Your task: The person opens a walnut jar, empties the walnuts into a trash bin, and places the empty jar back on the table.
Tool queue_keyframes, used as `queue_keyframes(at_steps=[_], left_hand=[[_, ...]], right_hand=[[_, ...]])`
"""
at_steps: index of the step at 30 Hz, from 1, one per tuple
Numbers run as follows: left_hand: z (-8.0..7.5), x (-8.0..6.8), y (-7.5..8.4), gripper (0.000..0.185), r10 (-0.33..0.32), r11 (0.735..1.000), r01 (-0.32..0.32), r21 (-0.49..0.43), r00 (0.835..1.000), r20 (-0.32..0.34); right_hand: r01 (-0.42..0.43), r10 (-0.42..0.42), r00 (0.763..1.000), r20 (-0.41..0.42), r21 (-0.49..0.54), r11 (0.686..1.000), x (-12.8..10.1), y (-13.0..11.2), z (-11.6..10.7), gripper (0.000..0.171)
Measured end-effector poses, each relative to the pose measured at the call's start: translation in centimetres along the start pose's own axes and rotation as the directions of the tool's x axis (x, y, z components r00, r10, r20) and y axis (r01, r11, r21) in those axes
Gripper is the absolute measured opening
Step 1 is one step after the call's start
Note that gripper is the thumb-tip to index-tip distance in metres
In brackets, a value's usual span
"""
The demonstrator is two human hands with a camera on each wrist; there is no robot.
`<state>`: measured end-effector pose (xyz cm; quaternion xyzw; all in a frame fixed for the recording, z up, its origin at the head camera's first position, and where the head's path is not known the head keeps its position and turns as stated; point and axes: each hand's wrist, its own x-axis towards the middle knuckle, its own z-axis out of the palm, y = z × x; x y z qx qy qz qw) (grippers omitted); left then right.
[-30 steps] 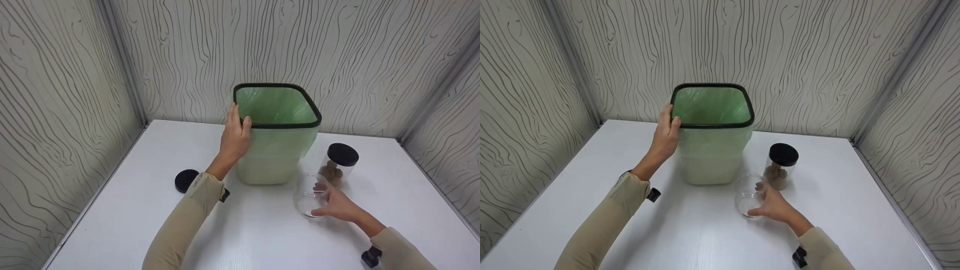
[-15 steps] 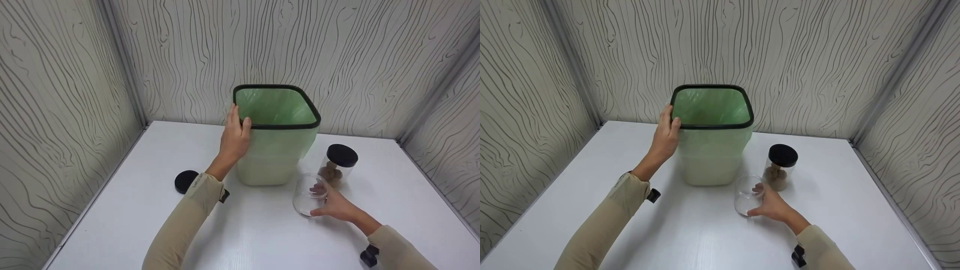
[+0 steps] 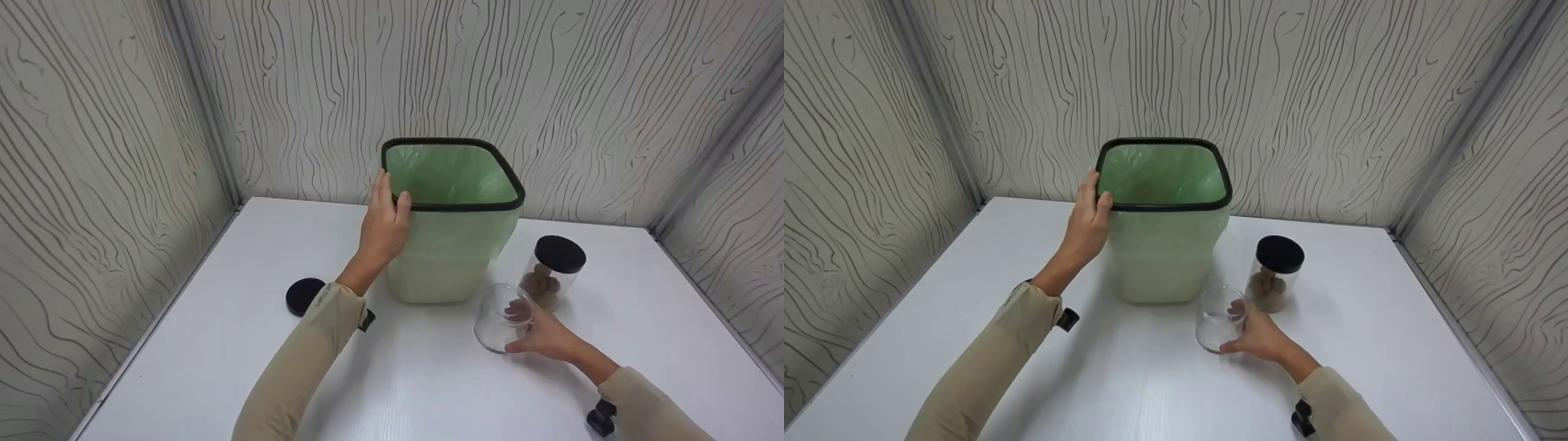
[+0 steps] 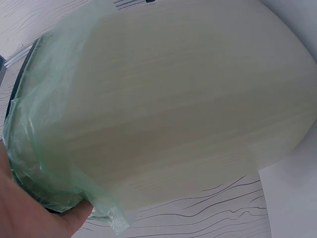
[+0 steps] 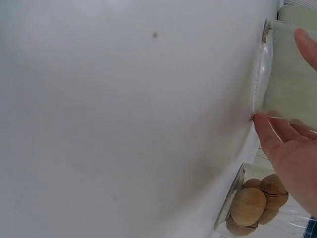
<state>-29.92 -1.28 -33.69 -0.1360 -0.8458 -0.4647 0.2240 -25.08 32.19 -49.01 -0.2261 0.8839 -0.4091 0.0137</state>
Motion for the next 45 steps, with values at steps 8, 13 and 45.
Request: queue_keyframes(at_steps=[8, 13, 45], left_hand=[[-0.1, 0.0, 0.0, 0.06, -0.004, 1.0, 0.004, -0.004, 1.0, -0.007], [0.0, 0.0, 0.0, 0.06, 0.004, 1.0, -0.004, -0.01, 1.0, -0.009], [-0.1, 0.1, 0.1, 0.06, -0.01, 1.0, 0.01, 0.001, 1.0, 0.008]], right_hand=[[0.0, -0.002, 1.0, 0.028, 0.048, 0.999, -0.2, -0.2, -0.2, 0.093], [-0.022, 0.016, 0.998, 0.056, 0.106, 0.994, -0.5, -0.3, -0.7, 0.097], [-0.41, 0.392, 0.91, -0.136, -0.145, 0.901, -3.0, 1.2, -7.5, 0.076]])
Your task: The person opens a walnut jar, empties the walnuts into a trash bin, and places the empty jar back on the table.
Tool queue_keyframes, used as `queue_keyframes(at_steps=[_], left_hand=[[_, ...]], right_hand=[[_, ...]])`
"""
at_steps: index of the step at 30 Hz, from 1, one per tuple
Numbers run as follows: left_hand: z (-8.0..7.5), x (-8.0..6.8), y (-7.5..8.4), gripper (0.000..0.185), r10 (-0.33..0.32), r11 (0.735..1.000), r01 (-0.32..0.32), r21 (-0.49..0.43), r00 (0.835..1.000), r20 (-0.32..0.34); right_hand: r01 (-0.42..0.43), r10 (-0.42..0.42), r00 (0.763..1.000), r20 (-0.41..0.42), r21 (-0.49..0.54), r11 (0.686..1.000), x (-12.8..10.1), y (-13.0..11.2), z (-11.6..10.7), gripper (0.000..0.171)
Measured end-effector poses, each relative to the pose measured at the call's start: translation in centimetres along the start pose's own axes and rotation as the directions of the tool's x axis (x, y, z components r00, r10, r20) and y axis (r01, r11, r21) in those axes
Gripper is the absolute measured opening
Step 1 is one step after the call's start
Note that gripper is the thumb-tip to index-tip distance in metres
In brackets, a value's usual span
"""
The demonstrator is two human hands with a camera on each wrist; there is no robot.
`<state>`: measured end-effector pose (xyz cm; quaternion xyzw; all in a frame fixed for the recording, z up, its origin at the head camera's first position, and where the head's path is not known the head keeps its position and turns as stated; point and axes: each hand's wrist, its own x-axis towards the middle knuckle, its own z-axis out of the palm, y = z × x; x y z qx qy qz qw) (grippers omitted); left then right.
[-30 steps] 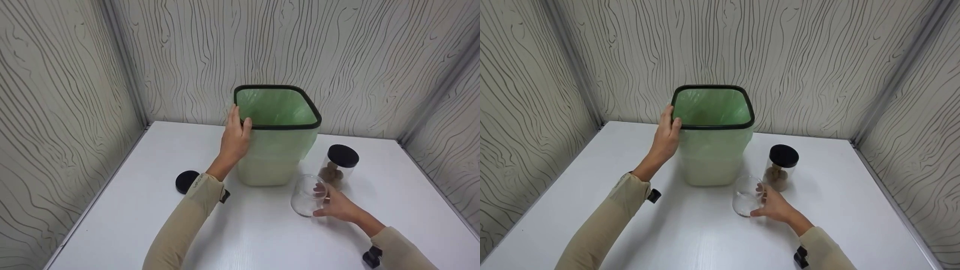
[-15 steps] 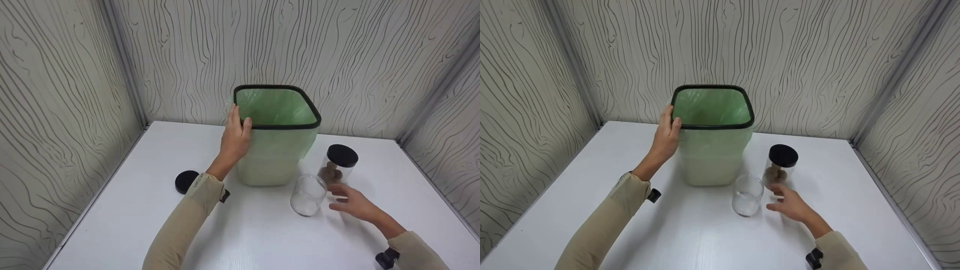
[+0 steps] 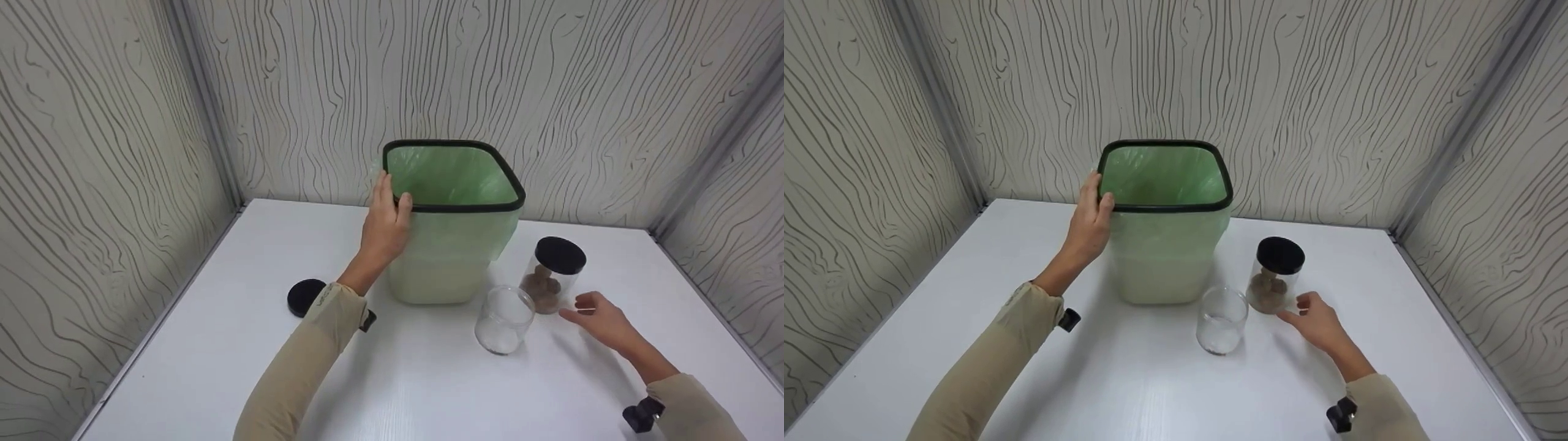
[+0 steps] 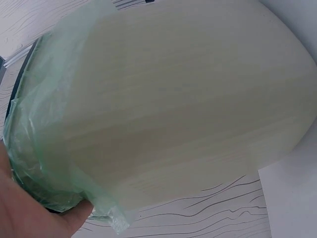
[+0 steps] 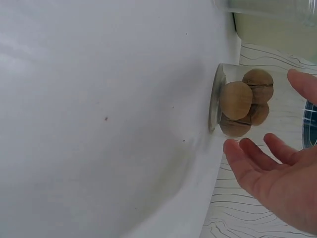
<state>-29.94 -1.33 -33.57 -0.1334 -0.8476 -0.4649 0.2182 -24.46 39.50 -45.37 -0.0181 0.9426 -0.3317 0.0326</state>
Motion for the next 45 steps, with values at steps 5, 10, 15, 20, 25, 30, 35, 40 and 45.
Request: queue_keyframes(at_steps=[5, 10, 15, 20, 25, 30, 35, 40, 45], left_hand=[[0.1, 0.0, -0.1, 0.06, 0.003, 1.0, -0.003, -0.003, 1.0, -0.006], [0.2, 0.0, -0.1, 0.061, 0.004, 1.0, -0.004, -0.004, 1.0, -0.001], [0.1, 0.0, -0.1, 0.059, 0.014, 1.0, -0.014, -0.007, 1.0, -0.012], [0.2, 0.0, -0.2, 0.059, 0.014, 1.0, -0.014, -0.013, 1.0, -0.018], [0.3, 0.0, -0.2, 0.059, 0.008, 1.0, -0.008, -0.011, 1.0, -0.017], [0.2, 0.0, -0.2, 0.059, 0.013, 1.0, -0.013, -0.014, 1.0, -0.026], [0.1, 0.0, -0.2, 0.061, 0.015, 1.0, -0.015, -0.016, 1.0, -0.021], [-0.3, -0.2, -0.2, 0.065, 0.014, 1.0, -0.014, -0.017, 1.0, 0.002], [-0.9, -0.9, -0.5, 0.069, 0.028, 0.999, -0.028, -0.017, 1.0, 0.006]], right_hand=[[-0.057, 0.056, 0.998, 0.022, 0.063, 0.996, 0.9, 0.4, 0.1, 0.091], [-0.061, 0.059, 0.998, 0.015, 0.14, 0.988, 2.0, 0.5, 0.2, 0.104], [-0.022, 0.026, 1.0, -0.015, 0.225, 0.974, 3.1, 0.5, 0.4, 0.103], [0.034, -0.02, 0.999, -0.05, 0.289, 0.957, 3.8, 0.5, 0.6, 0.099], [0.03, -0.018, 0.999, -0.045, 0.304, 0.952, 4.1, 0.4, 1.0, 0.101], [0.016, 0.003, 0.998, -0.056, 0.334, 0.943, 4.6, 0.4, 1.3, 0.102], [0.025, 0.005, 0.997, -0.082, 0.361, 0.932, 5.0, 0.6, 1.7, 0.096], [0.035, 0.001, 0.996, -0.092, 0.384, 0.923, 5.4, 0.5, 1.9, 0.096], [0.078, -0.032, 0.993, -0.112, 0.43, 0.899, 5.9, 0.4, 2.0, 0.096]])
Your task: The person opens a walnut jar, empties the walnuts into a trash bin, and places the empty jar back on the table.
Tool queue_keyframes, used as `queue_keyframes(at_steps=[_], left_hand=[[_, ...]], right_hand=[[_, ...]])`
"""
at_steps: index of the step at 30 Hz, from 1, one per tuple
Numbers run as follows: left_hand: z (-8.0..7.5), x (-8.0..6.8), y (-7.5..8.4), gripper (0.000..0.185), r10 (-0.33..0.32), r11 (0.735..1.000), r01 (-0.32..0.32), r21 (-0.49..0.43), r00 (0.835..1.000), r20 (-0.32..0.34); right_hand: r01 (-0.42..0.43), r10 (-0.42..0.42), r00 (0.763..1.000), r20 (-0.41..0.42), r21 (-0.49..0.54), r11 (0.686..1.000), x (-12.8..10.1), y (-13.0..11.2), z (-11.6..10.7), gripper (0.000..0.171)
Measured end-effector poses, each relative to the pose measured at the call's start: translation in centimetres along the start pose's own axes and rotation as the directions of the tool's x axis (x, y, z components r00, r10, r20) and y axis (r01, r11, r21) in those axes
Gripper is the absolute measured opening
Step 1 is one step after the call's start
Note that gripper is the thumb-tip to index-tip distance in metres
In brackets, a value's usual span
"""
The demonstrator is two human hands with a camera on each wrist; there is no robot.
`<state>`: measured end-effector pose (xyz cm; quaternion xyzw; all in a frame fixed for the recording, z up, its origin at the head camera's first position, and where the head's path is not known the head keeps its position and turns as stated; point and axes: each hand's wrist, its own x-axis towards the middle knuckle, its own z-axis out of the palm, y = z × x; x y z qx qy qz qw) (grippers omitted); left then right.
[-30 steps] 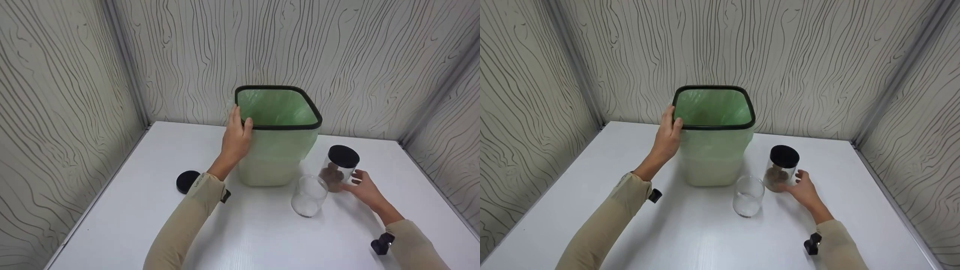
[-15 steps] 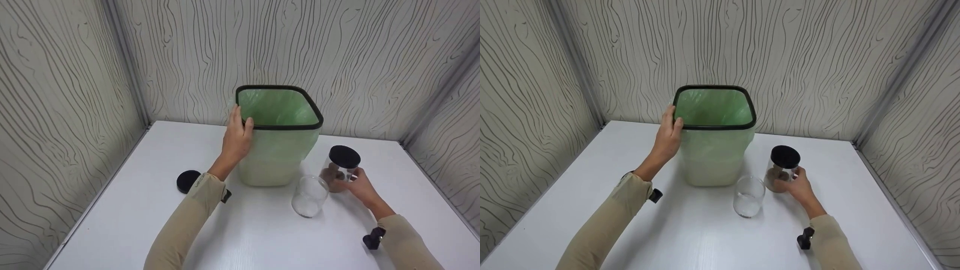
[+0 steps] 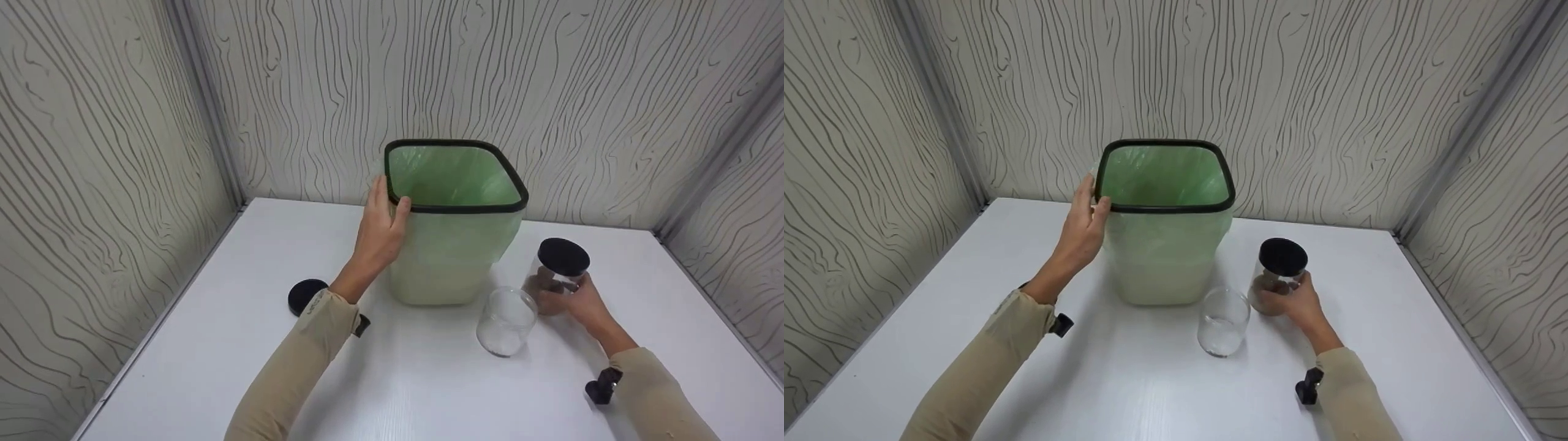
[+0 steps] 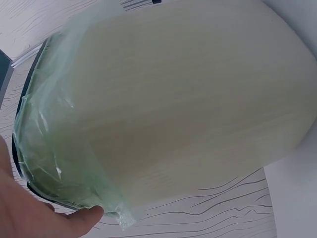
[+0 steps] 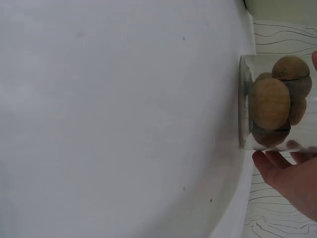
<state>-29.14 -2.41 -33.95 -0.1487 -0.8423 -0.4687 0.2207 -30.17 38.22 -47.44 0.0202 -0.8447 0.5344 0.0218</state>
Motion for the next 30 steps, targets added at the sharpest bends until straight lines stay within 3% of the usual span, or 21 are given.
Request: queue_keyframes(at_steps=[10, 19, 30], left_hand=[[-0.6, -3.1, -1.3, 0.072, 0.021, 1.0, -0.021, 0.007, 1.0, 0.011], [0.0, -6.2, -2.2, 0.073, 0.008, 0.998, -0.009, 0.057, 1.0, 0.03], [1.0, -8.5, -1.8, 0.061, 0.065, 0.993, -0.072, 0.089, 0.995, 0.081]], right_hand=[[0.039, -0.038, 0.999, -0.034, 0.03, 0.999, 0.2, 0.1, 0.1, 0.097], [0.009, -0.011, 0.998, -0.06, -0.036, 0.999, -0.2, 0.2, -0.3, 0.101], [0.042, -0.046, 0.993, -0.109, -0.035, 0.999, -1.6, -1.0, -1.7, 0.091]])
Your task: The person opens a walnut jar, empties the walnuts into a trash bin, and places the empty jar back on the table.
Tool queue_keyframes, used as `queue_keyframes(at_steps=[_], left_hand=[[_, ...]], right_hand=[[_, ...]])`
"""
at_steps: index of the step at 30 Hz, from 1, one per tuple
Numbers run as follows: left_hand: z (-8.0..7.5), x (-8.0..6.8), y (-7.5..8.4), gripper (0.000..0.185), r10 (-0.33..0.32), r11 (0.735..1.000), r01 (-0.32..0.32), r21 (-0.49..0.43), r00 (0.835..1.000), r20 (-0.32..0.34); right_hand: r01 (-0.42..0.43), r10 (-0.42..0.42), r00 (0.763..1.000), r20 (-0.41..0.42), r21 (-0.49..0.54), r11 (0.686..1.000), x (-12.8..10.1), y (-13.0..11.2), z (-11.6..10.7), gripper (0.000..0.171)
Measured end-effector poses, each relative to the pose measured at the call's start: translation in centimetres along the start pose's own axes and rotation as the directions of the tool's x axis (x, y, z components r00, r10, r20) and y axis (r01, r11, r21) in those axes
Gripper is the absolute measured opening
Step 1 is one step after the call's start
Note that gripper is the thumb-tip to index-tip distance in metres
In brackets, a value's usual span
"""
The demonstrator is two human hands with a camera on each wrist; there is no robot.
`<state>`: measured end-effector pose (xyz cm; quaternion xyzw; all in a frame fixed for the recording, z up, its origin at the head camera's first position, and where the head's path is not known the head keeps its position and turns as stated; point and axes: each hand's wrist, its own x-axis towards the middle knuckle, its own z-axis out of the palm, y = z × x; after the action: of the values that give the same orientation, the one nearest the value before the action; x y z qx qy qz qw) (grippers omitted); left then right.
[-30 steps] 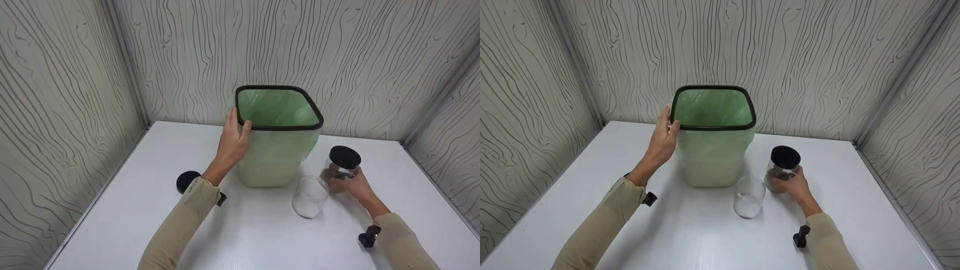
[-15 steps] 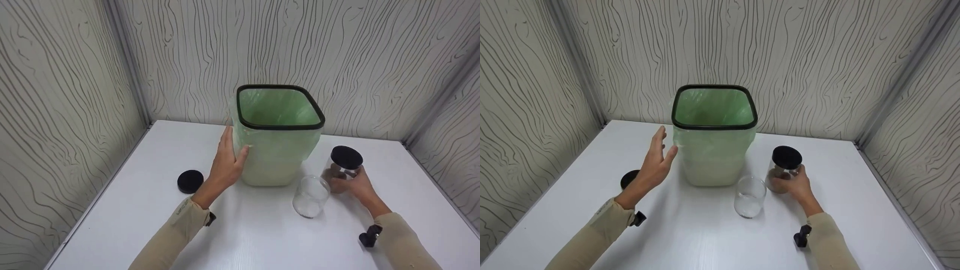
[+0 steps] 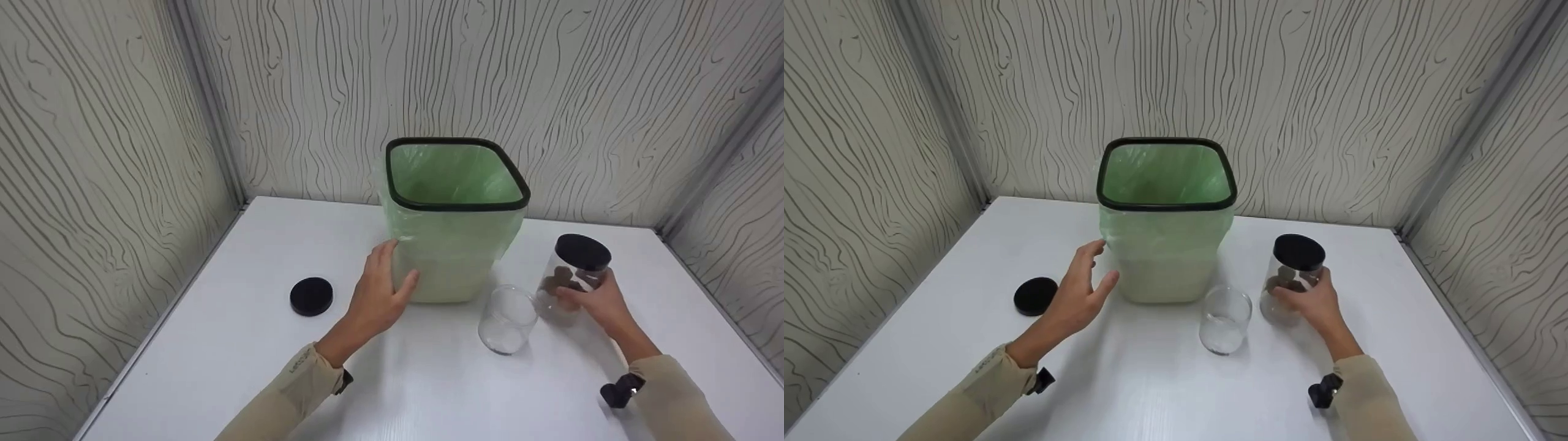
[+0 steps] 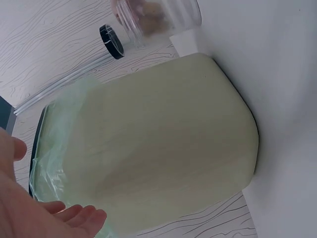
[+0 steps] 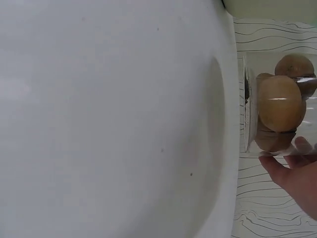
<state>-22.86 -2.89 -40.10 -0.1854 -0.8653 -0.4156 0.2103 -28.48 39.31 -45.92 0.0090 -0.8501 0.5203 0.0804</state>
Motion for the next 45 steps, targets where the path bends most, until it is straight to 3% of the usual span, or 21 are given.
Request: queue_keyframes(at_steps=[8, 18, 21, 25, 27, 32, 34, 40, 45], left_hand=[[0.8, -0.5, 0.8, 0.053, 0.038, 0.999, -0.038, -0.007, 0.997, 0.062], [0.8, -0.6, 1.2, 0.053, 0.085, 0.995, -0.072, -0.067, 0.976, 0.202], [0.8, -0.5, 1.4, 0.054, 0.095, 0.993, -0.078, -0.087, 0.97, 0.222], [0.8, -0.5, 1.8, 0.054, 0.103, 0.992, -0.083, -0.092, 0.966, 0.238], [0.8, -0.5, 2.0, 0.054, 0.108, 0.992, -0.088, -0.091, 0.963, 0.246], [0.9, -0.4, 2.6, 0.056, 0.149, 0.986, -0.125, -0.108, 0.956, 0.253], [1.0, -0.4, 2.8, 0.056, 0.174, 0.982, -0.147, -0.121, 0.952, 0.252], [1.3, -0.3, 3.4, 0.055, 0.224, 0.969, -0.185, -0.164, 0.938, 0.263], [1.7, -0.4, 3.8, 0.056, 0.264, 0.958, -0.219, -0.183, 0.926, 0.271]], right_hand=[[0.16, -0.159, 0.987, -0.032, 0.017, 0.987, -1.7, -1.6, -1.5, 0.066], [0.331, -0.333, 0.943, 0.005, 0.092, 0.939, -4.0, -4.5, -1.6, 0.074], [0.38, -0.384, 0.923, 0.032, 0.092, 0.92, -4.7, -5.5, -1.3, 0.075], [0.457, -0.465, 0.879, 0.106, 0.096, 0.884, -5.5, -6.6, -1.1, 0.08], [0.47, -0.476, 0.87, 0.131, 0.073, 0.88, -6.0, -7.1, -0.9, 0.079], [0.416, -0.407, 0.902, 0.141, -0.039, 0.908, -7.5, -8.4, -0.4, 0.08], [0.408, -0.394, 0.904, 0.163, -0.058, 0.911, -8.0, -8.9, -0.1, 0.082], [0.446, -0.428, 0.871, 0.24, -0.02, 0.895, -9.0, -9.9, 1.2, 0.085], [0.482, -0.442, 0.853, 0.279, -0.097, 0.871, -9.6, -10.3, 2.5, 0.083]])
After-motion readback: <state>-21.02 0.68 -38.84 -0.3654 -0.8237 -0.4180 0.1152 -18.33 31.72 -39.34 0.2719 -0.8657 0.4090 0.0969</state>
